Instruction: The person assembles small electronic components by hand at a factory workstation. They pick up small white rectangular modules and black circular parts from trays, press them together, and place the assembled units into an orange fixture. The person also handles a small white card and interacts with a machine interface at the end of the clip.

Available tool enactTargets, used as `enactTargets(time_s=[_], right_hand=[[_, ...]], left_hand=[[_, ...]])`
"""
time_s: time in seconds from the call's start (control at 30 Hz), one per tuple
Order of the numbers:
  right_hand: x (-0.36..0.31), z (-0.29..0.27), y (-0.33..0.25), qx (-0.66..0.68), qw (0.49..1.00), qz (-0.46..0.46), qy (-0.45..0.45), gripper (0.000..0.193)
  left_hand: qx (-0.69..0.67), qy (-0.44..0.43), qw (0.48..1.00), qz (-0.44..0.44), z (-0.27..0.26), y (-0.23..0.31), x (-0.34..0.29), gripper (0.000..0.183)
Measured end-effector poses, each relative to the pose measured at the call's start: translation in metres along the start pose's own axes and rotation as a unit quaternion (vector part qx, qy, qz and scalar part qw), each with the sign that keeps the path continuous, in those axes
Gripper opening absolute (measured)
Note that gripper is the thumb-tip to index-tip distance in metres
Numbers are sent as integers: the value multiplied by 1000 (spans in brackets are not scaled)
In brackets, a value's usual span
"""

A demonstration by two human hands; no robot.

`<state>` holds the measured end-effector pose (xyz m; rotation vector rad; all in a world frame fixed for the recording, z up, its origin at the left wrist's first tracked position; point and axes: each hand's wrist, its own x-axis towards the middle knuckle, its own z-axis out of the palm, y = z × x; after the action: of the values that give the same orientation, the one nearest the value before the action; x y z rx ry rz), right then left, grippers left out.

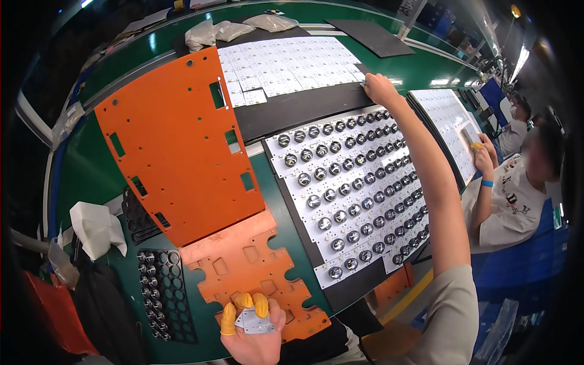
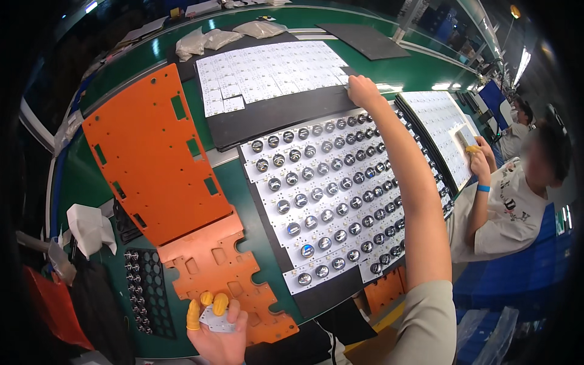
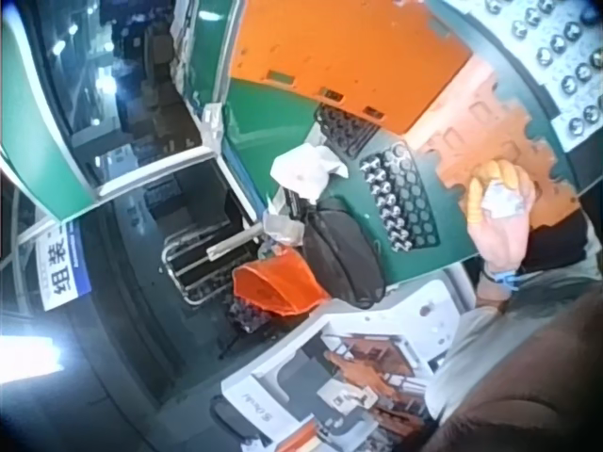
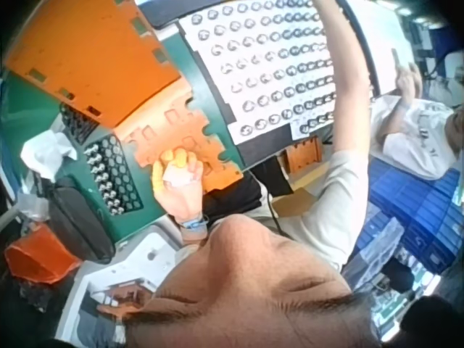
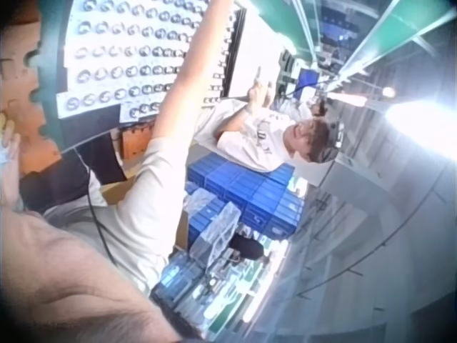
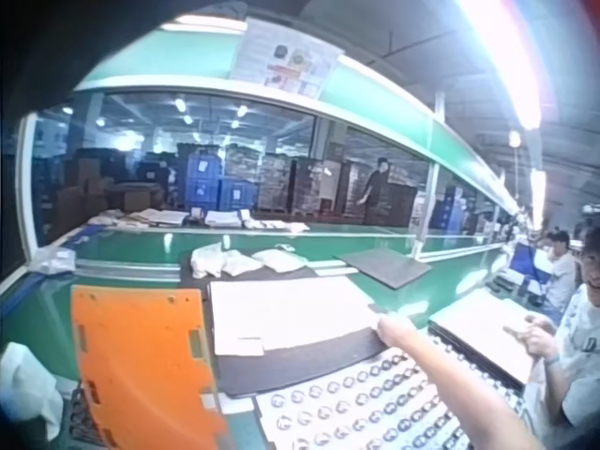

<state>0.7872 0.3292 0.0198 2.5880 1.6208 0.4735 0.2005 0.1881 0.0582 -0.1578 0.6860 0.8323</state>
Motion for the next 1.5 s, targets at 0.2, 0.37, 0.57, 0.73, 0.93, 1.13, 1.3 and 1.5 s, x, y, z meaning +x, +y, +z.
enactTargets(time_s=[0.2, 0.37, 0.57, 0.73, 0.93, 1.13, 1.3, 1.5], right_hand=[[-1, -7, -10, 62, 993, 85, 59, 36], [3, -2, 10, 74, 982, 135, 112, 36], [6, 9, 17, -7, 991, 106, 84, 20], [18, 18, 14, -94, 993, 51, 48, 16], [31, 12, 13, -137, 990, -10, 1, 11], [18, 1, 15, -110, 994, -10, 16, 16], [1, -7, 37, -32, 996, 4, 84, 18], [-31, -62, 14, 84, 980, -60, 170, 13]], left_hand=[[-6, 8, 1000, 0, 0, -1, 1, 26], [4, -22, 1000, -13, -3, 2, 2, 27], [10, -74, 997, -9, -8, 2, 4, 29], [11, -50, 999, -2, -7, 1, 3, 33], [25, -88, 996, 7, -9, 4, 5, 36], [59, -99, 993, 3, -10, 4, 7, 40], [26, -99, 995, -14, -23, 0, 7, 39], [-7, -196, 980, -7, -39, 2, 17, 48]])
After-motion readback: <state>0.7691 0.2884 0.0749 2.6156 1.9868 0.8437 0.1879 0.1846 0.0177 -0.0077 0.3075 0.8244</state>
